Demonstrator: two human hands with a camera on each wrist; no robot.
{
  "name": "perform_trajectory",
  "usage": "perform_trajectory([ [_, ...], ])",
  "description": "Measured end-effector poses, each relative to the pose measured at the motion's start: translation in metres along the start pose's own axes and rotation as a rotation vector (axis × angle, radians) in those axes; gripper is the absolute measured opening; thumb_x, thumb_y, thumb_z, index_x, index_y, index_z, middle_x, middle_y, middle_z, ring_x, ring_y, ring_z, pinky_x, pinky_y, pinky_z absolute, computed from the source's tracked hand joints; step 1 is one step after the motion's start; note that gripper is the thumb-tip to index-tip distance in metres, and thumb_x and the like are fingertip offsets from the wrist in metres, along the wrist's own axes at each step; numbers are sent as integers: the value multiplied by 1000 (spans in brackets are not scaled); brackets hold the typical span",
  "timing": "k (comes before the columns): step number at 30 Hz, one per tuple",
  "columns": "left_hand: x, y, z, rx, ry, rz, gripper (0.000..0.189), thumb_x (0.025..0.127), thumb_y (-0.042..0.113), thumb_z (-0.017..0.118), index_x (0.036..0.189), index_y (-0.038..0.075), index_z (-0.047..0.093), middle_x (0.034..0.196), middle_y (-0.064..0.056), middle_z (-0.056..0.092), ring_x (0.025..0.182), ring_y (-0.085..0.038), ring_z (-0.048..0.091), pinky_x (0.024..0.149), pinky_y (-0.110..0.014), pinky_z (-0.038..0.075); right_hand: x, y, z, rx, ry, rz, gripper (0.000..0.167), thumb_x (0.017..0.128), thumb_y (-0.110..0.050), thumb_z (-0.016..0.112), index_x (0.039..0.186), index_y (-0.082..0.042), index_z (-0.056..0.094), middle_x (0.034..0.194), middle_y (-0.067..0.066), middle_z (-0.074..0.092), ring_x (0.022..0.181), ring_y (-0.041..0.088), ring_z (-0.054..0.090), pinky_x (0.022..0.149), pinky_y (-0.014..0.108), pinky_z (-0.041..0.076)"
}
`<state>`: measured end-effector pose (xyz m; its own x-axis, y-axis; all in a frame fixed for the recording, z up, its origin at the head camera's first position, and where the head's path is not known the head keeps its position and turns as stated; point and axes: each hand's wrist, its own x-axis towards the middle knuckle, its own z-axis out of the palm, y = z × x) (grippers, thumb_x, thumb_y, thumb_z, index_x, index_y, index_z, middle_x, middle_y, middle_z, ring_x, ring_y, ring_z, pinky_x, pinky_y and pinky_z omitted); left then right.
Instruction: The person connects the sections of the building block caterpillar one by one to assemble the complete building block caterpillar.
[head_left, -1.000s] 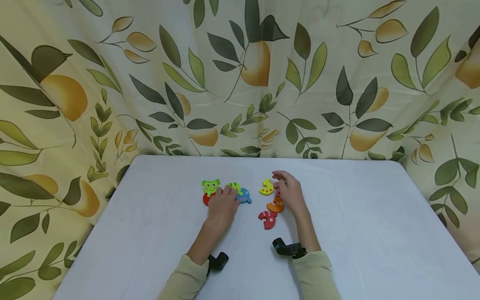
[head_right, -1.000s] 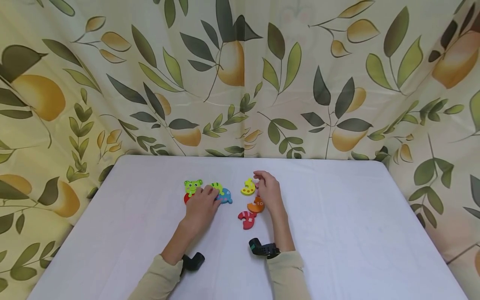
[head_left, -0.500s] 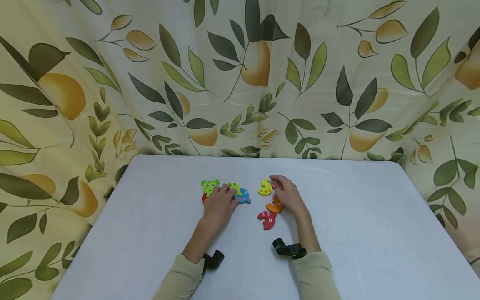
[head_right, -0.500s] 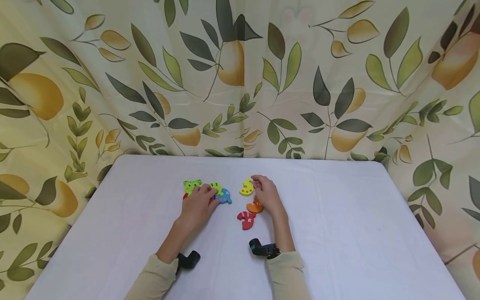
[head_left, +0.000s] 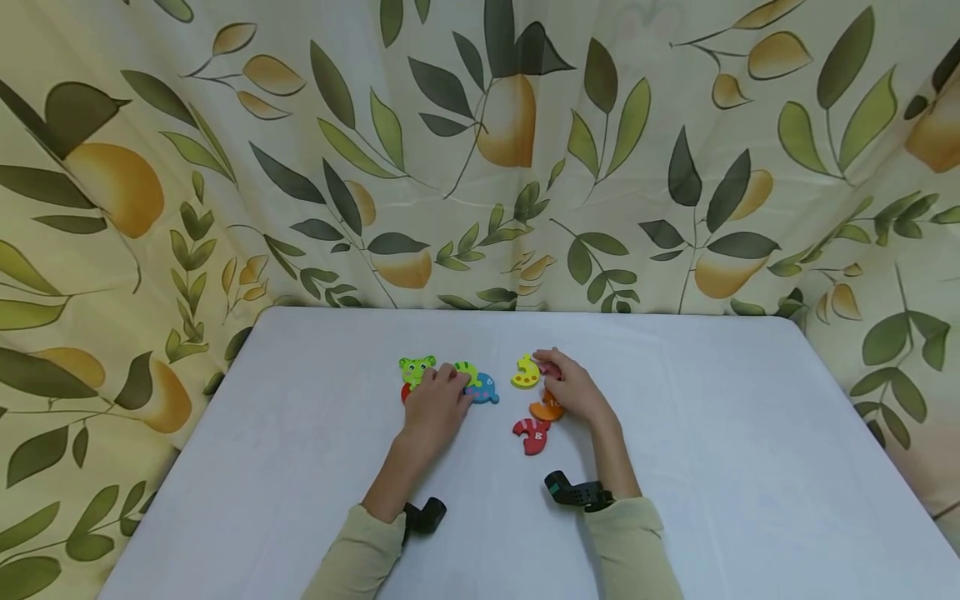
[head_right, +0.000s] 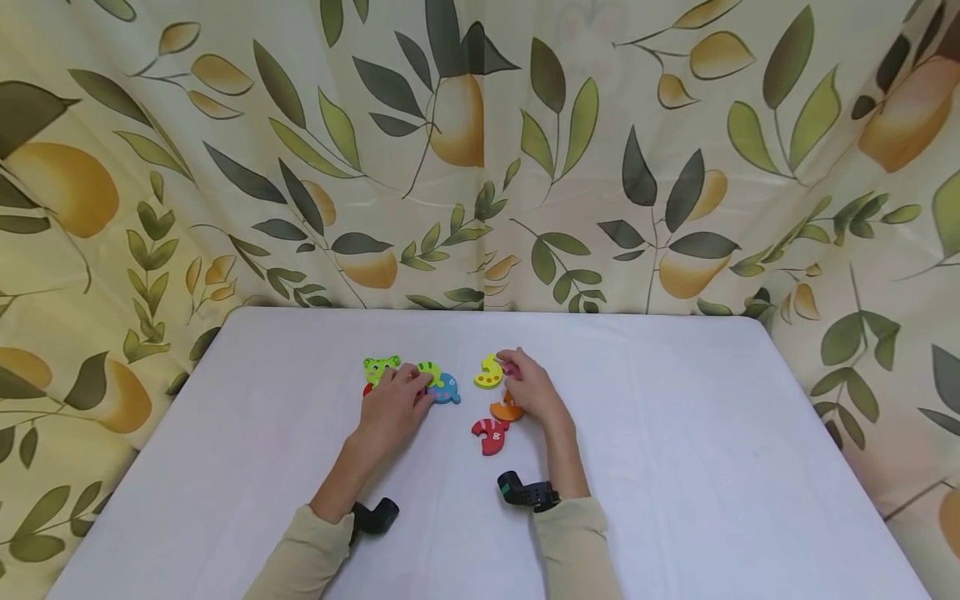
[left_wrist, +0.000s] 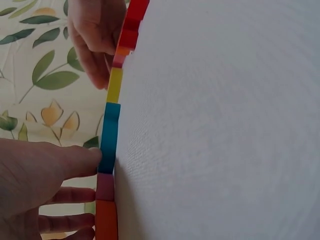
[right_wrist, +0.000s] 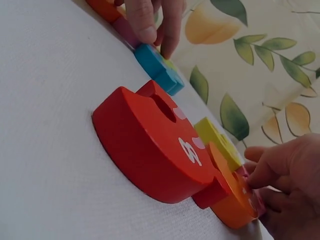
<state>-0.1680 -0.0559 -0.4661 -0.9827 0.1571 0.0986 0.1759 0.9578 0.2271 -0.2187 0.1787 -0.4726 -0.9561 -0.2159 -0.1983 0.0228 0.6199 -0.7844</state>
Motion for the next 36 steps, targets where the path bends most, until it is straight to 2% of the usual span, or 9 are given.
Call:
perform_trajectory([
  [3,0,-2,1,-4,-5,0,36,95,34,62,129,21,63,125,-3,59,110,-22,52,78,-35,57,0,-2,-1,-14,5,5,45,97,-7,45,142,-8,45,157,18,30,151,38,11,116,55,27],
  [4,0,-2,1,-5,-6,2,37,95,34,61,129,21,63,126,-3,59,110,-22,52,78,-35,58,0,-3,-1,-21,12,10,44,98,-7,44,142,-7,45,157,19,31,151,39,10,116,56,25],
  [6,0,-3,1,-10,-4,4,37,95,34,62,129,22,63,126,-3,59,110,-22,52,78,-36,58,0,-3,-2,-39,29,22,43,99,-8,44,142,-5,45,155,20,34,150,39,14,117,56,23],
  [12,-1,-5,1,-14,-12,5,36,94,33,62,129,22,63,127,-4,59,110,-22,53,79,-36,58,0,-1,1,-65,81,37,42,100,-12,46,142,-4,46,150,20,40,142,39,33,115,54,30],
  [23,-1,-5,1,-7,-13,19,36,94,31,63,129,22,62,128,-4,58,111,-23,52,81,-37,58,-3,-4,-1,-74,102,29,44,99,-9,48,142,-2,45,149,22,41,139,40,36,114,54,32],
  [30,-1,-5,1,-1,-4,36,35,94,30,63,128,22,63,128,-4,59,110,-23,53,82,-37,58,-2,-1,1,-61,111,26,44,99,-13,49,142,-4,45,148,21,42,137,39,38,114,54,34],
  [36,-1,-5,0,2,-2,38,37,93,29,65,128,21,63,127,-5,59,111,-24,53,81,-36,59,0,-6,3,-49,177,-75,43,95,-15,56,138,-6,51,145,19,46,131,37,44,109,52,41],
])
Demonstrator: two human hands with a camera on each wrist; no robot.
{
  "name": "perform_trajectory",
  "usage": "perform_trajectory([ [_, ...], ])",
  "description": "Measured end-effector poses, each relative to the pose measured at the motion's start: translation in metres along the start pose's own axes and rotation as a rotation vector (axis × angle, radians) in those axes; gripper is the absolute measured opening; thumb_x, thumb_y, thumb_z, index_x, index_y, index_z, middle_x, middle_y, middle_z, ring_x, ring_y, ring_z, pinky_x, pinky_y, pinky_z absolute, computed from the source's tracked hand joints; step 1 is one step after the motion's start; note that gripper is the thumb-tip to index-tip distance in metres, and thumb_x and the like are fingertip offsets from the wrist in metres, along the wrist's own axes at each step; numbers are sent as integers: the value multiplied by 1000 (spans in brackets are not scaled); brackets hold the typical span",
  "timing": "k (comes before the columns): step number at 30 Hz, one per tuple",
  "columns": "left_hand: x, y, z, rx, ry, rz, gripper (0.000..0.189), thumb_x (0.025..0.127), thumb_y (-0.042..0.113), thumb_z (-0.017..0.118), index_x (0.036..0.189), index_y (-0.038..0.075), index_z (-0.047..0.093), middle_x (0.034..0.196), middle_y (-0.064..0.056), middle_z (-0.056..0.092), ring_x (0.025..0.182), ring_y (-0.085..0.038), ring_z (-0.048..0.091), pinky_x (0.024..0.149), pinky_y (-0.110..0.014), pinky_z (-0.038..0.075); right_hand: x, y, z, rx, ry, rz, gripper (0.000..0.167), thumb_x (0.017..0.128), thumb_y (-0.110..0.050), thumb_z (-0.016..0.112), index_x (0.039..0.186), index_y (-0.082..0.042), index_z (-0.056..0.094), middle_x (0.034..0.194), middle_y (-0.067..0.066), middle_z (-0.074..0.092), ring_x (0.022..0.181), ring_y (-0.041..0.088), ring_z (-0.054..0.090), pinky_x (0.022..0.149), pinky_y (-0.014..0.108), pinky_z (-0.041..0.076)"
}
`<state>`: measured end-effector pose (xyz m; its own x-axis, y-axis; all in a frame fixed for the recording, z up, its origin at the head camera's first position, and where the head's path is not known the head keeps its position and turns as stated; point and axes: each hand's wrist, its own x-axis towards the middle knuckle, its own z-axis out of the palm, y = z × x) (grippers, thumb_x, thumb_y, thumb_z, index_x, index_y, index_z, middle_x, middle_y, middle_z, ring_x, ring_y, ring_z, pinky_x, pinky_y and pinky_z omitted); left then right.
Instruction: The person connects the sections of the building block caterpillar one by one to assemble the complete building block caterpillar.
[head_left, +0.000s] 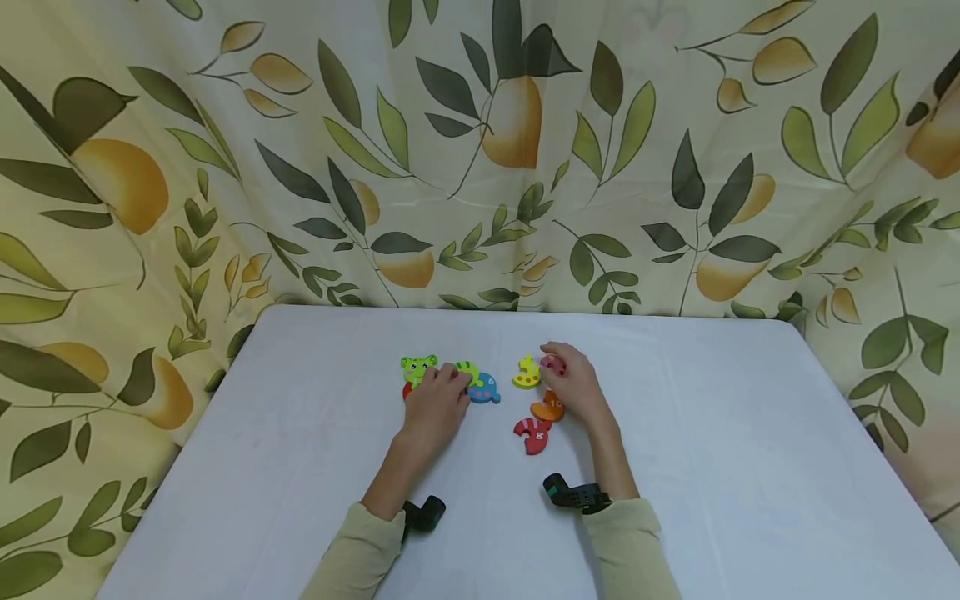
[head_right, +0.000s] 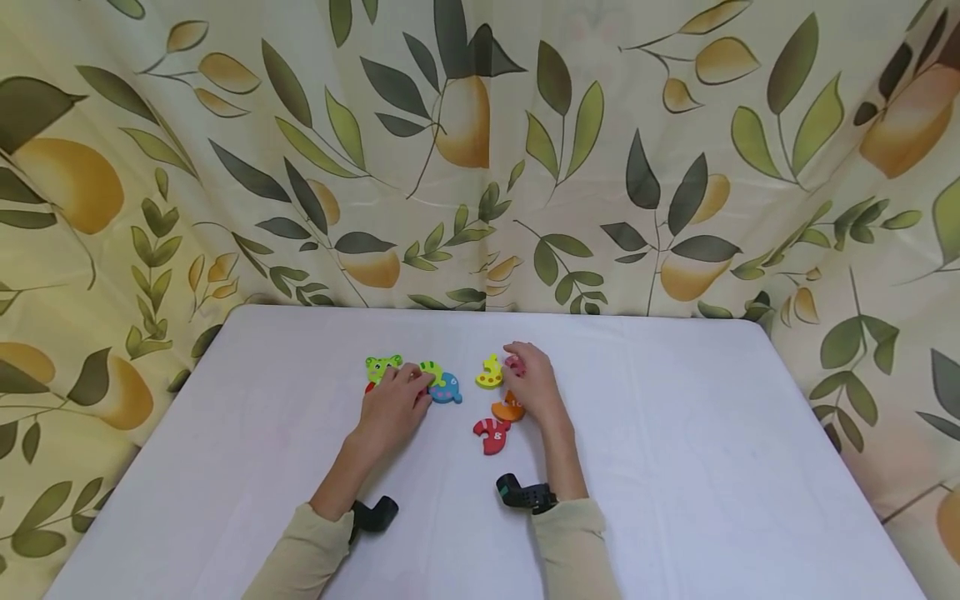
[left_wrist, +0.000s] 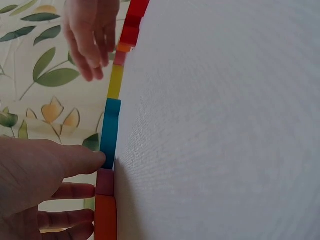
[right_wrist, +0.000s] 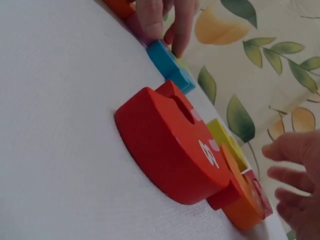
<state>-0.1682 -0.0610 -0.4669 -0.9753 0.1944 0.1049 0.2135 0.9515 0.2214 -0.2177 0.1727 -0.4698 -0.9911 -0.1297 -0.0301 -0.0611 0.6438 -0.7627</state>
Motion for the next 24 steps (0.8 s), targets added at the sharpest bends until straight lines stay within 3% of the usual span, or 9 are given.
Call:
perform_trajectory([
  [4,0,1,-1,6,0,0,34,93,29,64,127,22,64,126,-4,60,109,-23,54,79,-36,58,-1,-5,3,18,41,-76,40,95,-15,58,134,-6,55,139,16,53,121,34,52,103,50,47],
  [7,0,1,-1,8,1,-1,32,94,28,63,126,22,65,124,-4,60,107,-23,54,78,-36,58,-1,-10,6,19,24,-110,40,94,-14,59,133,-5,56,136,17,55,115,34,55,99,49,50],
  [9,0,1,-1,8,-2,-2,33,94,28,63,126,22,65,125,-3,60,107,-22,53,77,-36,58,-1,-12,10,-4,-26,-117,42,94,-15,60,134,-4,55,137,17,54,115,34,54,100,49,50],
  [14,-1,1,-2,1,4,-4,33,93,28,64,126,22,65,122,-3,60,106,-22,53,75,-35,58,1,-16,17,-101,-145,-111,48,92,-16,64,137,-4,52,145,18,46,135,37,42,112,53,37],
  [18,-2,2,-3,4,8,-3,33,93,27,65,126,21,65,122,-4,61,107,-23,54,75,-35,58,0,-18,19,-130,-169,-100,48,90,-11,64,136,-1,53,148,19,42,138,39,37,113,54,35],
  [24,-2,2,-4,61,-30,22,35,95,24,61,130,22,61,132,-5,58,118,-25,53,80,-40,59,-1,-23,19,-169,-188,-104,48,87,-6,63,133,4,55,147,19,43,136,38,39,108,50,42],
])
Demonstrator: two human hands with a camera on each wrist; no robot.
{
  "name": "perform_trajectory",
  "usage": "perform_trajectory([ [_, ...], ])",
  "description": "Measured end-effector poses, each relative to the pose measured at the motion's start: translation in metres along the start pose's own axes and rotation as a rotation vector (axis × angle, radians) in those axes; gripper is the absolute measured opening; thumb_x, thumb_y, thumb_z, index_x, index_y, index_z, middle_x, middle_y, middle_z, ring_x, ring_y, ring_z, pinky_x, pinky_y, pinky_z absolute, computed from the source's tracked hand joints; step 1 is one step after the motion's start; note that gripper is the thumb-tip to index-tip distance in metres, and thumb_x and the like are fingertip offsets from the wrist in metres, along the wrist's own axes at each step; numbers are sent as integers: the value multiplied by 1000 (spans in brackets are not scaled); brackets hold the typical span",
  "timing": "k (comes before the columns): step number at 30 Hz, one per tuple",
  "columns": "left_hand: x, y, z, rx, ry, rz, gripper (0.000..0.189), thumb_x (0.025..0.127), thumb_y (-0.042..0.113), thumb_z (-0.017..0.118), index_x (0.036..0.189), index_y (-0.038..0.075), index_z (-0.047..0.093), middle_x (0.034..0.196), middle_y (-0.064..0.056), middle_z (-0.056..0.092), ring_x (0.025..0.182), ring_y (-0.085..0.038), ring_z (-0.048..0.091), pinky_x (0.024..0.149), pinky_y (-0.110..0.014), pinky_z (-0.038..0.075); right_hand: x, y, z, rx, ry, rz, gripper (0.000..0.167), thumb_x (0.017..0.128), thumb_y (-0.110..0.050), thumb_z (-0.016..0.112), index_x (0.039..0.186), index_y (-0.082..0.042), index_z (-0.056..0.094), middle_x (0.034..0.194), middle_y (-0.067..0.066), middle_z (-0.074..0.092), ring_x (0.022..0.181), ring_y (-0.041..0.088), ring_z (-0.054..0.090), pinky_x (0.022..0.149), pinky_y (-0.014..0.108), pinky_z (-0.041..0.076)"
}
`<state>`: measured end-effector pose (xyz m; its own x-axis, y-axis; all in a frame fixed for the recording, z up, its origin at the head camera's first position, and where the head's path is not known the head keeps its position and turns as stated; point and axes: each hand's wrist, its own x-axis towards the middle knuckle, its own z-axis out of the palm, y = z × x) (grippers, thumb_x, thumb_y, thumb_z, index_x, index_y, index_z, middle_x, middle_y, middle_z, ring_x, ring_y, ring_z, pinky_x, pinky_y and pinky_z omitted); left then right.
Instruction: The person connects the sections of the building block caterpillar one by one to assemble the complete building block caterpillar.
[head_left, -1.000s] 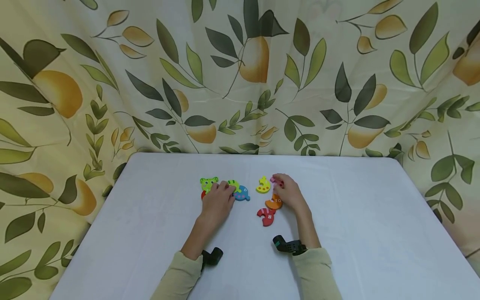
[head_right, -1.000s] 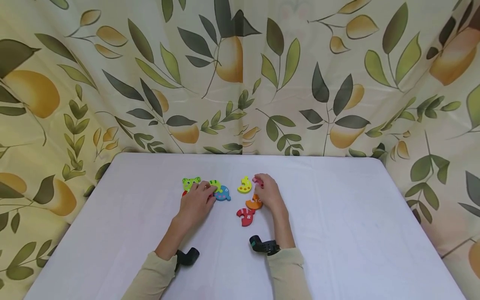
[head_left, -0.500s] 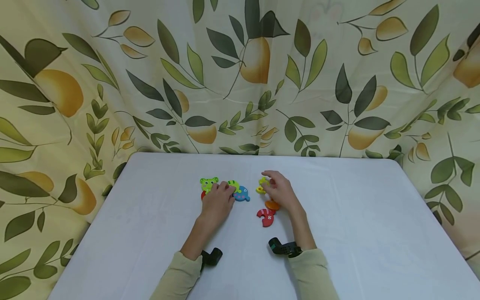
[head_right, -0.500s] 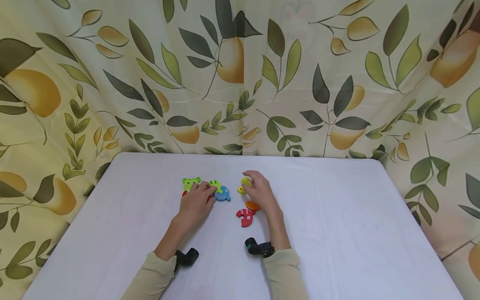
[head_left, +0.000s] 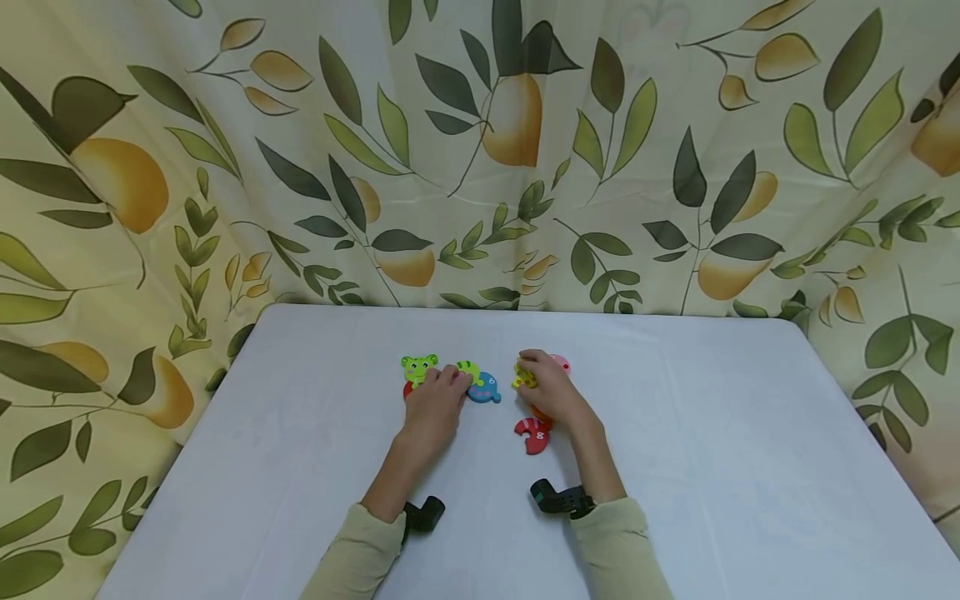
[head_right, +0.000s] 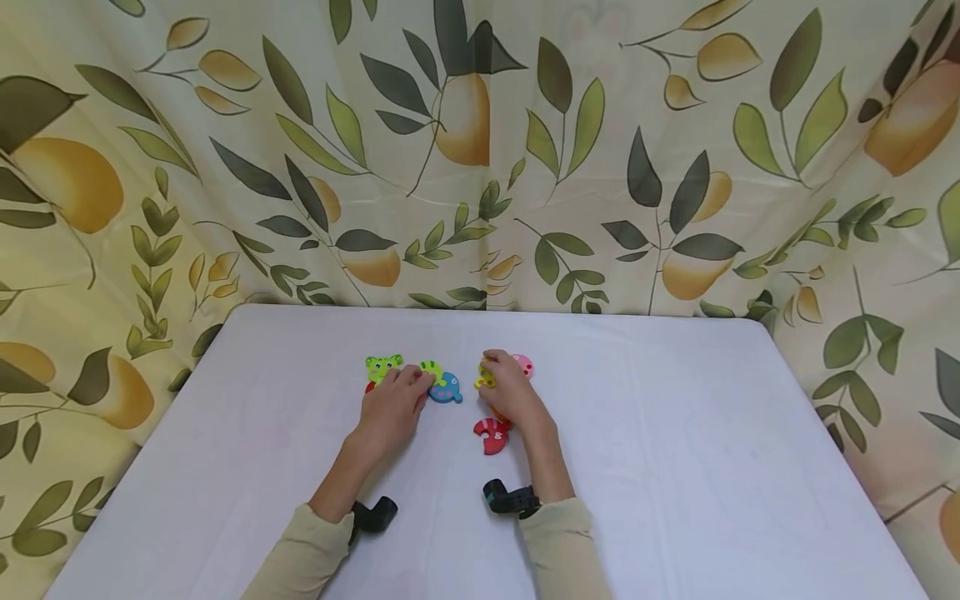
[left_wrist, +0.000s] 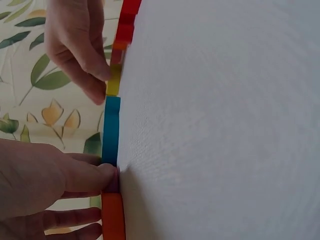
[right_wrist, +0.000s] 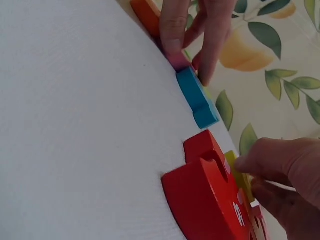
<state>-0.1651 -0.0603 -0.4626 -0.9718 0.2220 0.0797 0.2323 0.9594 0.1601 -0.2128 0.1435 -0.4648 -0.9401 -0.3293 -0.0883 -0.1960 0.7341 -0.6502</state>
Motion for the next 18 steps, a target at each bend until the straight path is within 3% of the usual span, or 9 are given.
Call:
perform_trajectory([
  [7,3,-6,2,-6,21,-2,35,96,24,60,132,25,60,134,-5,56,120,-26,52,91,-41,54,0,-4,0,-55,-8,-1,44,86,-8,65,129,2,60,147,20,43,137,40,38,108,51,42],
  [18,4,-9,3,-31,-1,-70,37,97,30,58,134,30,59,139,-1,53,128,-26,48,97,-53,44,0,-2,4,-12,-6,-9,46,85,-7,67,130,0,58,148,21,42,139,40,37,108,51,43],
])
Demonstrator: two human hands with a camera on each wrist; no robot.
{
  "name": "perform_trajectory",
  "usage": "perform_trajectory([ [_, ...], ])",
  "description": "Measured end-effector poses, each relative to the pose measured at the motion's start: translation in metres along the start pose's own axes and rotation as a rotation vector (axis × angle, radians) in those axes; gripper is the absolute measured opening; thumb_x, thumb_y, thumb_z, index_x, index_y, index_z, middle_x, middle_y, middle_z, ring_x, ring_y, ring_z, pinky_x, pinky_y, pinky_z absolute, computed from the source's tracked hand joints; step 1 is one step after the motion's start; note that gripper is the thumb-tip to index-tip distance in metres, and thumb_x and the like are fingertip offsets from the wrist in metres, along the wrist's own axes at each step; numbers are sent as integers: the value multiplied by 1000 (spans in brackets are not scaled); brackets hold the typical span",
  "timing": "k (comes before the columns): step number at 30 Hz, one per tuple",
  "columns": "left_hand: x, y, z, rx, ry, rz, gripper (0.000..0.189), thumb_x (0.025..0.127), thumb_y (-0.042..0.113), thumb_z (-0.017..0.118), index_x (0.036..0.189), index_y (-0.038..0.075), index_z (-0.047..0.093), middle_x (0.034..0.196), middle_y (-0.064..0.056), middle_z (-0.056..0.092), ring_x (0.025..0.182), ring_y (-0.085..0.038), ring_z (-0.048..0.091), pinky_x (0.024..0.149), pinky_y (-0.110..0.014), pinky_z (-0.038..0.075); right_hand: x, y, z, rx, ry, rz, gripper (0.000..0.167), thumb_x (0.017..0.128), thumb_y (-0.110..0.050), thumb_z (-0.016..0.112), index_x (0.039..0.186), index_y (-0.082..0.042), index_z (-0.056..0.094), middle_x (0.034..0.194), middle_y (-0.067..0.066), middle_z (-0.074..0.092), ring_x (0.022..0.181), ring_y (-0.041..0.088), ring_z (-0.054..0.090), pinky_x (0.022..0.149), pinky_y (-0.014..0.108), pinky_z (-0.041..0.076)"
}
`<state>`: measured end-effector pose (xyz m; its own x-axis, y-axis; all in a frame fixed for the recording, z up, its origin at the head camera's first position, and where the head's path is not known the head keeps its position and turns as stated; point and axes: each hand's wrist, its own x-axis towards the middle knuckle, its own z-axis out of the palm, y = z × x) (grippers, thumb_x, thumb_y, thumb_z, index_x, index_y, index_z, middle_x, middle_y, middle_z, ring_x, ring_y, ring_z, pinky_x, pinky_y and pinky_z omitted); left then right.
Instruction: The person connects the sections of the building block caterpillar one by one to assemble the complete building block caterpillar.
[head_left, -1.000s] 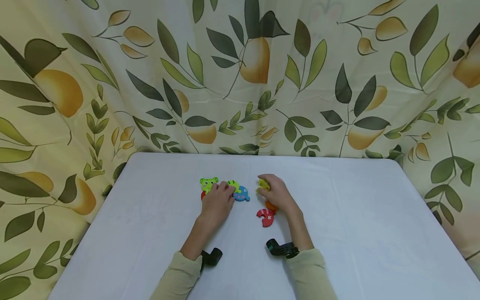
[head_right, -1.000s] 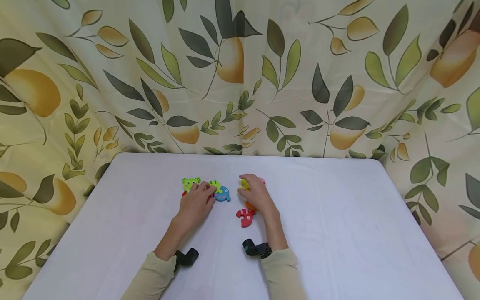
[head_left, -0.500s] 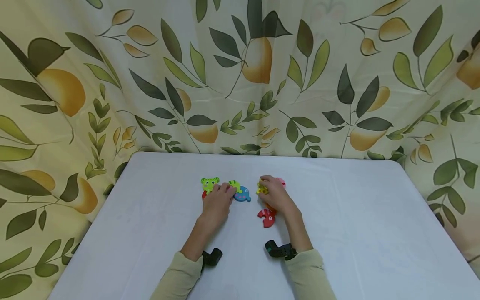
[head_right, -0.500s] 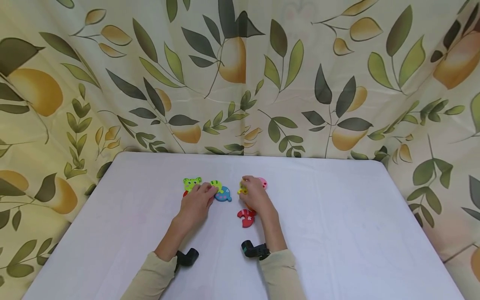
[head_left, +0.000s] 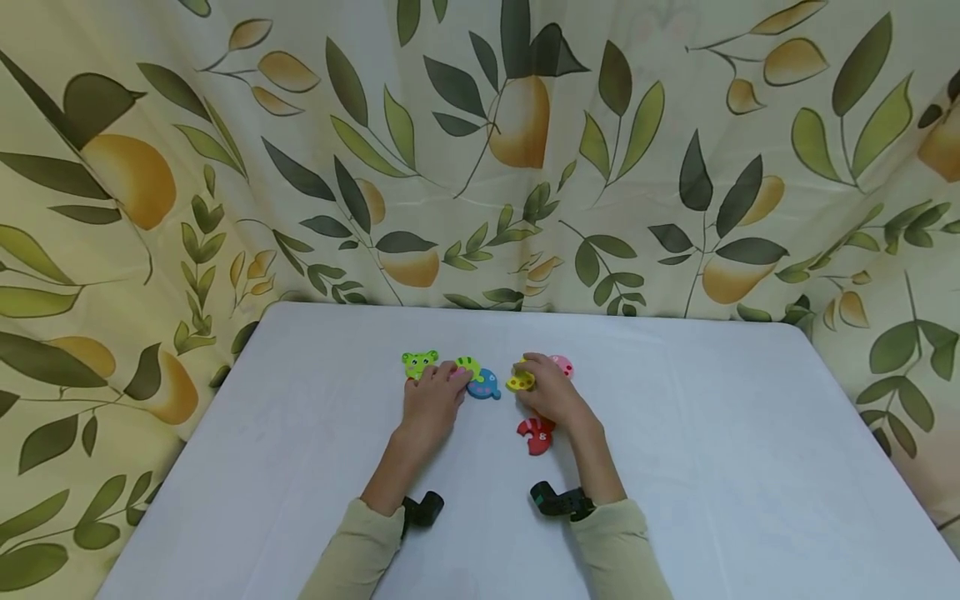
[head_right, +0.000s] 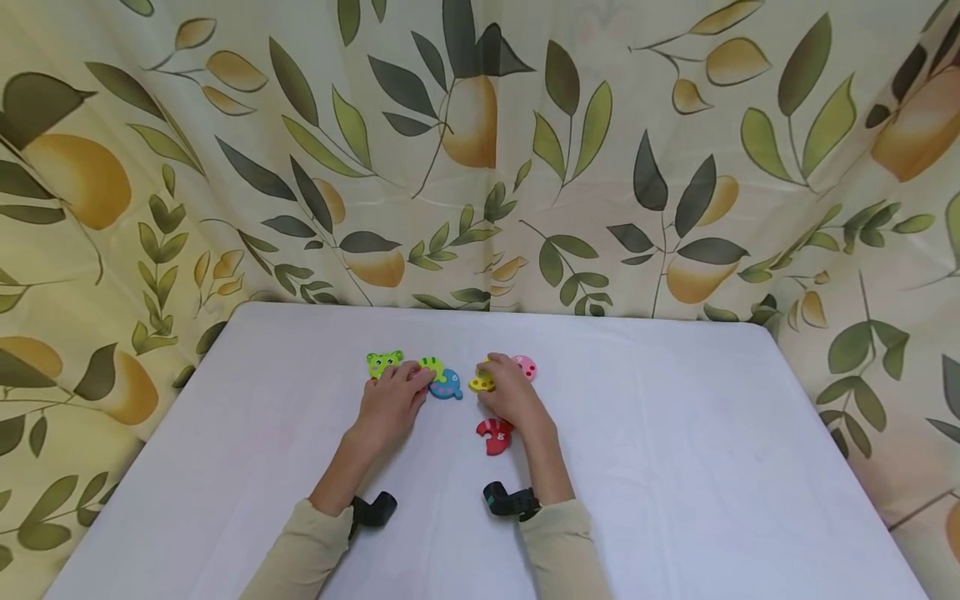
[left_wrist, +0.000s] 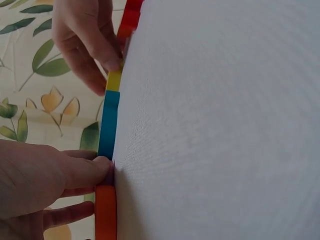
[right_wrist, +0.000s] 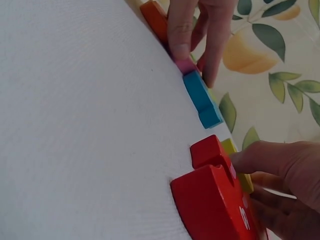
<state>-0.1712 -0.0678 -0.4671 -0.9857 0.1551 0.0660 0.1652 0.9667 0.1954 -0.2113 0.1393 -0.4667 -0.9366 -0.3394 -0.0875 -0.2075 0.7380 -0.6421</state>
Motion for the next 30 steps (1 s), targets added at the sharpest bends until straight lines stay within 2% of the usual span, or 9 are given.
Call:
perform_trajectory([
  [9,1,-1,3,1,9,-9,38,97,31,59,134,31,58,139,-1,54,128,-26,49,98,-52,44,2,1,4,77,60,26,58,83,-17,74,135,-2,54,141,18,46,127,33,48,103,45,48],
  [14,1,-2,1,-18,4,-10,37,97,30,59,134,30,59,139,-2,54,127,-26,49,97,-52,45,2,-4,6,147,107,-24,58,81,-21,76,133,-2,56,135,17,46,113,31,54,96,43,53],
  [19,1,-3,1,-17,11,4,36,97,30,59,133,30,60,138,-2,54,125,-27,50,95,-52,45,3,-12,11,129,52,-90,55,79,-21,78,127,-2,60,126,14,49,108,26,53,93,39,54],
  [22,1,-4,1,-28,15,6,35,97,30,59,132,30,60,137,-2,54,124,-28,50,95,-52,45,3,-16,15,74,7,-85,53,78,-21,80,125,-3,62,124,12,50,107,23,52,93,37,54],
  [26,1,-4,2,-27,21,1,35,97,31,59,132,30,60,137,-2,55,124,-27,50,94,-51,44,2,-18,16,14,-16,-60,54,75,-22,82,123,-5,63,121,10,51,105,21,53,90,34,55],
  [30,1,-2,3,-32,18,-2,37,97,31,59,133,30,59,137,-2,55,125,-28,50,96,-51,44,1,-17,14,23,-25,-42,54,75,-22,83,122,-5,63,120,10,50,104,21,52,89,33,56],
])
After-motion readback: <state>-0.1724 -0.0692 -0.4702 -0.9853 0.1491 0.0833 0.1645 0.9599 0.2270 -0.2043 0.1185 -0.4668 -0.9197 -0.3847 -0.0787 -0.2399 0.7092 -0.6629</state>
